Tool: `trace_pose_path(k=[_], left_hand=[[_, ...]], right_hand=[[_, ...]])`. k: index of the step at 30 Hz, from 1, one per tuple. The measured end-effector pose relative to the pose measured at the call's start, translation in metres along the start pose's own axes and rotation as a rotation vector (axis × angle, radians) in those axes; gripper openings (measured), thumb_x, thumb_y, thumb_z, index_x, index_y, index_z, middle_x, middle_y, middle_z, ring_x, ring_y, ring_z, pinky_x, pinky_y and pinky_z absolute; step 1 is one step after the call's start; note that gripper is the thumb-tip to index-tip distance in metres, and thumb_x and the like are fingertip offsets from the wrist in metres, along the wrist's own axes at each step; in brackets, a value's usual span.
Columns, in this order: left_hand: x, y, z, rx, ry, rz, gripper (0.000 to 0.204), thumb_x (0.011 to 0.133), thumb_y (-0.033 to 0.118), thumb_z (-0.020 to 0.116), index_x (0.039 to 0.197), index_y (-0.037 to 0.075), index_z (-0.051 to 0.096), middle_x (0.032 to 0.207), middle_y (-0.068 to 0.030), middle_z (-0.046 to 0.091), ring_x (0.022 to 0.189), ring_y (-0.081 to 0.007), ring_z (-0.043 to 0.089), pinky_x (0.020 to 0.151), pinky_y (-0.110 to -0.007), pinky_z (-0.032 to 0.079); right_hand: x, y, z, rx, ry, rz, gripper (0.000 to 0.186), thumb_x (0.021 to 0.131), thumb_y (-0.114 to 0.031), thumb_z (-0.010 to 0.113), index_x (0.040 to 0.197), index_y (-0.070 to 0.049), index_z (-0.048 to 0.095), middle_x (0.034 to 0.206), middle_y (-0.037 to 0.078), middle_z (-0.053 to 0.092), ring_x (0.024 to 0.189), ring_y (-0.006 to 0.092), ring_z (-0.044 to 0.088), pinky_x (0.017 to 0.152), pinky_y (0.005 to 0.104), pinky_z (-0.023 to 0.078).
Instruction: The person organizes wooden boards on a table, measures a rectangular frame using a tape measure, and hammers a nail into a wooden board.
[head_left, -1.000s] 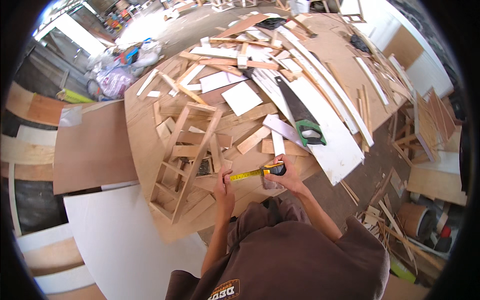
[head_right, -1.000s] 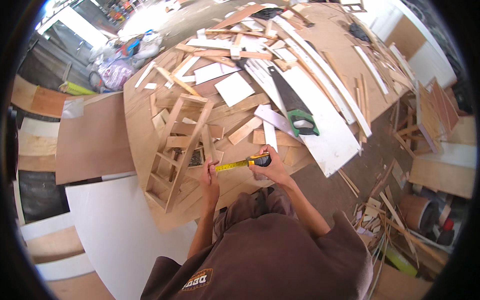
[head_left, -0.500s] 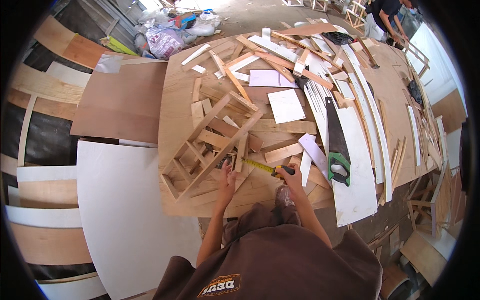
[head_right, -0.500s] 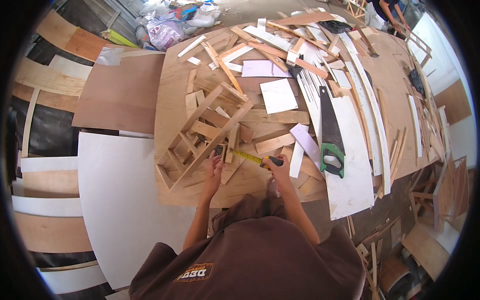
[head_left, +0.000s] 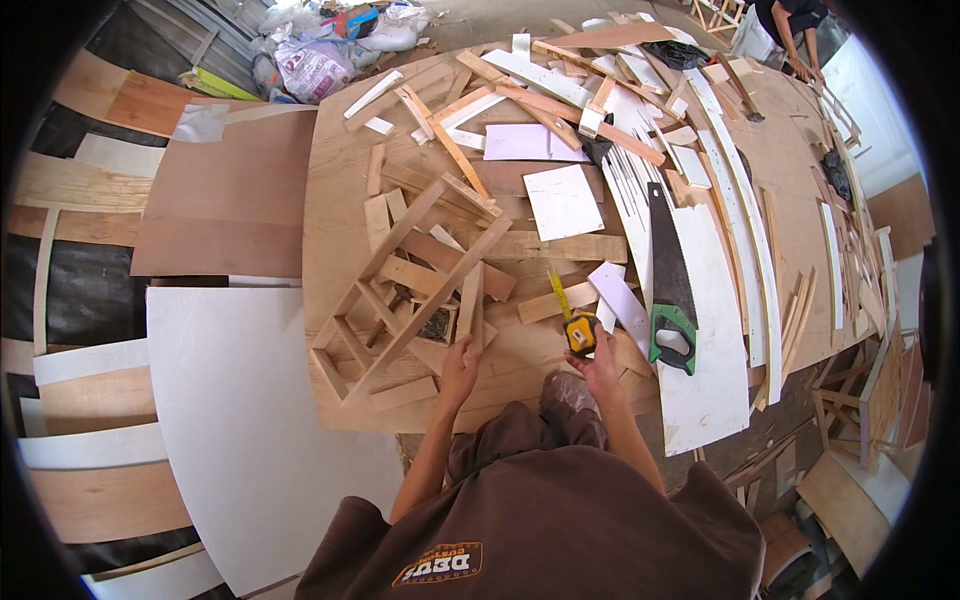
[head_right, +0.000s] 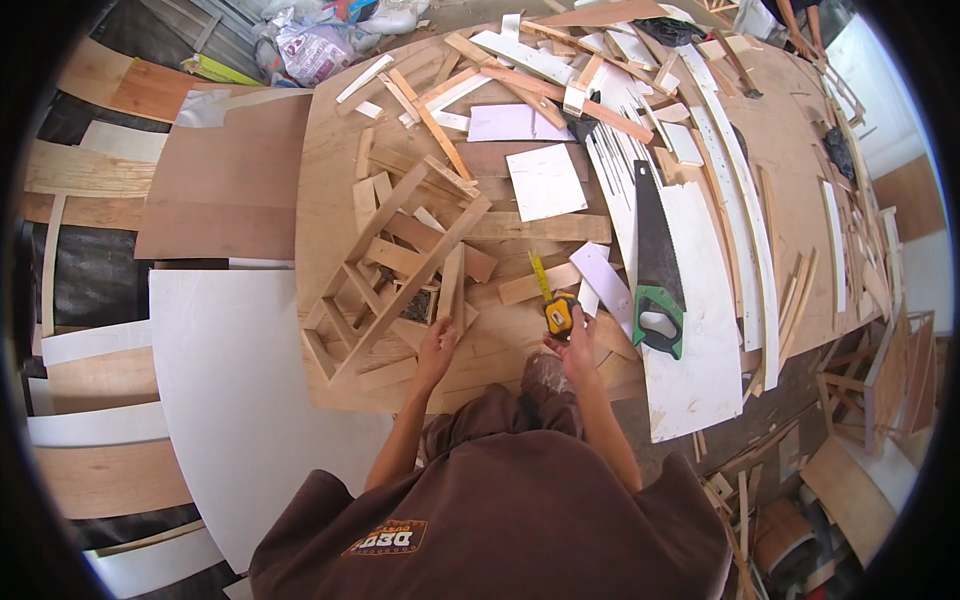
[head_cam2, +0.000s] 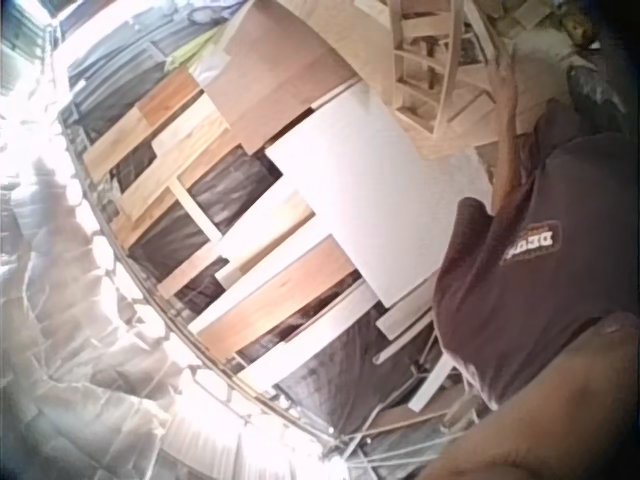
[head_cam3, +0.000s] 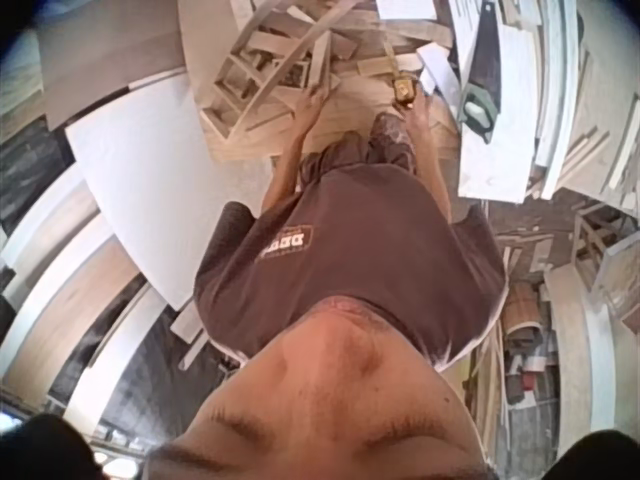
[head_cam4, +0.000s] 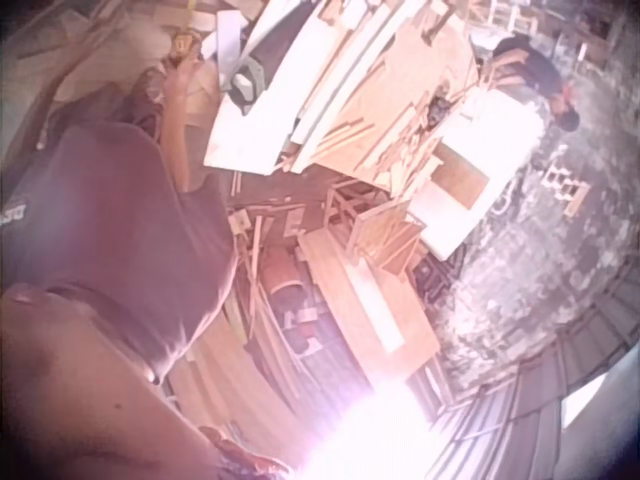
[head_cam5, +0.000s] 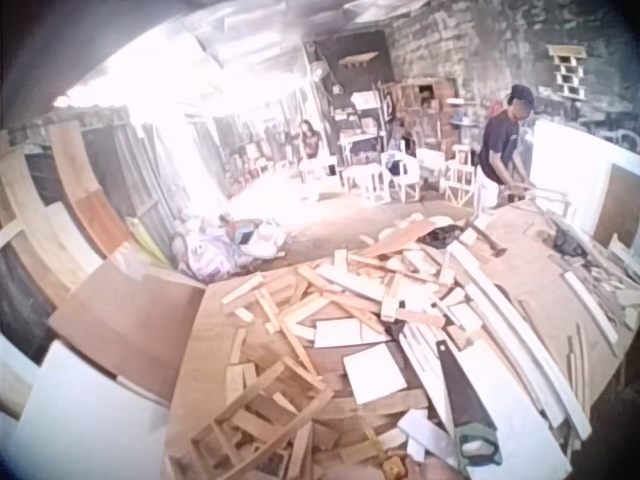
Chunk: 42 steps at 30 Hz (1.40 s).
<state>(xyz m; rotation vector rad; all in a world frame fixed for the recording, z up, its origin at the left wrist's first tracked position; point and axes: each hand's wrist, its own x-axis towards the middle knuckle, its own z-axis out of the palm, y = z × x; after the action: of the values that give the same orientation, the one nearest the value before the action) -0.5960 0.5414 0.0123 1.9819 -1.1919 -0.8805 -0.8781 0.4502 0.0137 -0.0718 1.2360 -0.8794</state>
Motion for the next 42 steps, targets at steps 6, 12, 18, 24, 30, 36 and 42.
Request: trace_pose_path(k=[6, 12, 18, 24, 30, 36, 42], left_hand=[[0.011, 0.019, 0.020, 0.104, 0.011, 0.037, 0.033, 0.098, 0.018, 0.061, 0.125, 0.000, 0.062, 0.122, -0.0212, 0.063, 0.115, -0.0386, 0.061, 0.099, -0.043, 0.047], [-0.016, -0.006, 0.003, 0.097, 0.206, -0.051, 0.038, 0.092, 0.015, 0.066, 0.128, 0.003, 0.060, 0.125, -0.0200, 0.062, 0.111, -0.0328, 0.062, 0.094, -0.040, 0.049], [-0.060, -0.054, -0.043, 0.562, 0.375, -0.149, 0.059, 0.082, 0.010, 0.070, 0.139, 0.012, 0.053, 0.143, -0.0150, 0.051, 0.138, -0.0349, 0.045, 0.110, -0.053, 0.037], [-0.083, -0.109, -0.078, 0.668, 0.111, -0.211, 0.064, 0.081, 0.009, 0.074, 0.141, 0.015, 0.052, 0.145, -0.0138, 0.049, 0.141, -0.0337, 0.041, 0.115, -0.054, 0.030], [-0.078, -0.098, -0.076, 0.655, 0.223, -0.031, 0.055, 0.083, 0.015, 0.075, 0.135, 0.011, 0.057, 0.130, -0.0147, 0.058, 0.125, -0.0370, 0.052, 0.108, -0.053, 0.037], [-0.083, -0.020, -0.072, 0.217, 0.224, 0.121, 0.056, 0.084, 0.025, 0.078, 0.134, 0.008, 0.059, 0.116, -0.0161, 0.065, 0.104, -0.0356, 0.065, 0.086, -0.041, 0.054], [-0.084, 0.030, -0.081, 0.145, 0.151, 0.294, 0.058, 0.082, 0.019, 0.082, 0.134, 0.007, 0.061, 0.116, -0.0157, 0.069, 0.100, -0.0298, 0.070, 0.082, -0.037, 0.057]], right_hand=[[-0.023, -0.014, 0.031, -0.801, 0.000, -0.281, 0.073, 0.097, -0.029, 0.066, 0.155, -0.009, 0.025, 0.136, 0.024, 0.051, 0.096, 0.0297, 0.070, 0.065, 0.0420, 0.061], [-0.005, 0.000, 0.044, -1.150, -0.060, -0.760, 0.067, 0.092, -0.025, 0.066, 0.151, -0.008, 0.037, 0.153, 0.025, 0.036, 0.106, 0.0361, 0.062, 0.092, 0.0439, 0.053], [0.009, -0.001, 0.051, -1.312, -0.258, -0.770, 0.058, 0.094, -0.024, 0.063, 0.147, -0.011, 0.045, 0.151, 0.023, 0.040, 0.089, 0.0271, 0.064, 0.087, 0.0417, 0.053], [0.005, 0.008, 0.066, -1.360, -0.432, -0.772, 0.052, 0.093, -0.023, 0.065, 0.141, -0.011, 0.052, 0.148, 0.021, 0.043, 0.090, 0.0268, 0.063, 0.087, 0.0396, 0.053], [-0.016, 0.027, 0.082, -1.349, -0.564, -0.775, 0.051, 0.092, -0.023, 0.067, 0.139, -0.009, 0.054, 0.138, 0.019, 0.055, 0.091, 0.0261, 0.063, 0.088, 0.0381, 0.052], [-0.054, 0.078, 0.101, -1.100, -0.768, -0.479, 0.052, 0.096, -0.031, 0.069, 0.138, -0.005, 0.056, 0.127, 0.013, 0.063, 0.094, 0.0187, 0.064, 0.087, 0.0353, 0.051], [-0.070, 0.125, 0.118, -0.927, -0.798, -0.217, 0.049, 0.103, -0.038, 0.060, 0.135, -0.002, 0.058, 0.115, 0.006, 0.067, 0.099, 0.0149, 0.063, 0.088, 0.0326, 0.051]])
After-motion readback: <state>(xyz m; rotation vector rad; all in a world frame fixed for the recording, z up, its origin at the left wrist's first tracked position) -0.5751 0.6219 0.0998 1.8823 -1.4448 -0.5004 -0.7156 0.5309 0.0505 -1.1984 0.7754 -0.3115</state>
